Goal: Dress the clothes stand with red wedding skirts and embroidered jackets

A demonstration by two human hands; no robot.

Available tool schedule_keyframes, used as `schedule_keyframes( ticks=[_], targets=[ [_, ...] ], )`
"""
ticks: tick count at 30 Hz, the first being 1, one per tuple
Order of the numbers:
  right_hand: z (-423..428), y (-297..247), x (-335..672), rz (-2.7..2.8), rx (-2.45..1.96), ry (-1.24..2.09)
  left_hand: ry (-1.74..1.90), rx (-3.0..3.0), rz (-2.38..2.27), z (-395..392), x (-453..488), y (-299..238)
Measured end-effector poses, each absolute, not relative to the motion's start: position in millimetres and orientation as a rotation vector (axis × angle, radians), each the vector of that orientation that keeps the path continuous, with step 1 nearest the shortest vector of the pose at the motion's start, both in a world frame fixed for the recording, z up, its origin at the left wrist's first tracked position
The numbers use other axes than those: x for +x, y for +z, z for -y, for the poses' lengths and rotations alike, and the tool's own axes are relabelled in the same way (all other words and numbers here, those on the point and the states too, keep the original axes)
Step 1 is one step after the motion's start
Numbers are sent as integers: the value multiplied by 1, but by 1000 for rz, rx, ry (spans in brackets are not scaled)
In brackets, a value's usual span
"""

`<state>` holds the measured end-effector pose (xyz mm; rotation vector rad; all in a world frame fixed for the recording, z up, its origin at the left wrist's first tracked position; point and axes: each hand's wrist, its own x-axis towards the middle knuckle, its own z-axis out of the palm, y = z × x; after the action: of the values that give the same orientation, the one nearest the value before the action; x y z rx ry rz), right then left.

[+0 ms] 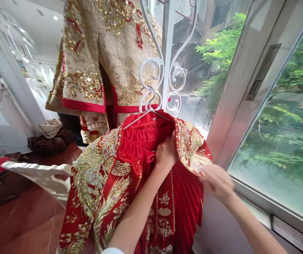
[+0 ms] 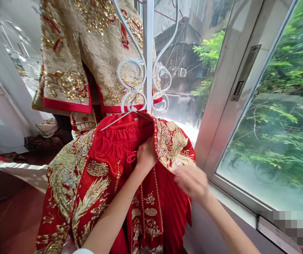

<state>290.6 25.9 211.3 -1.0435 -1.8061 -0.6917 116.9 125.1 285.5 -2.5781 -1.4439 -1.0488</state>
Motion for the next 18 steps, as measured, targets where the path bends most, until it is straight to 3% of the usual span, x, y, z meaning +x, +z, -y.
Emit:
schedule_keyframes(
  ticks=[3,7,9,11,15,18],
  targets=[
    [-51,195,336,1133,-1239,-524,-1084,-2554,1361,-121,116,285],
    [-80,163,352,1219,-1365,138,-1079,-2542,1363,-122,115,283],
    [-73,154,345,1273,-1429,262,-1078,-2539,1352,-126,114,281],
    [-45,155,346,1281,-1595,164,-1076,-2528,1355,-131,114,280],
    [36,151,365,1113,-1912,-337,-1015,-2514,1379,-138,117,278],
    [58,110,335,1041,-1852,-283,-927,-2493,1391,-137,118,277]
  ],
)
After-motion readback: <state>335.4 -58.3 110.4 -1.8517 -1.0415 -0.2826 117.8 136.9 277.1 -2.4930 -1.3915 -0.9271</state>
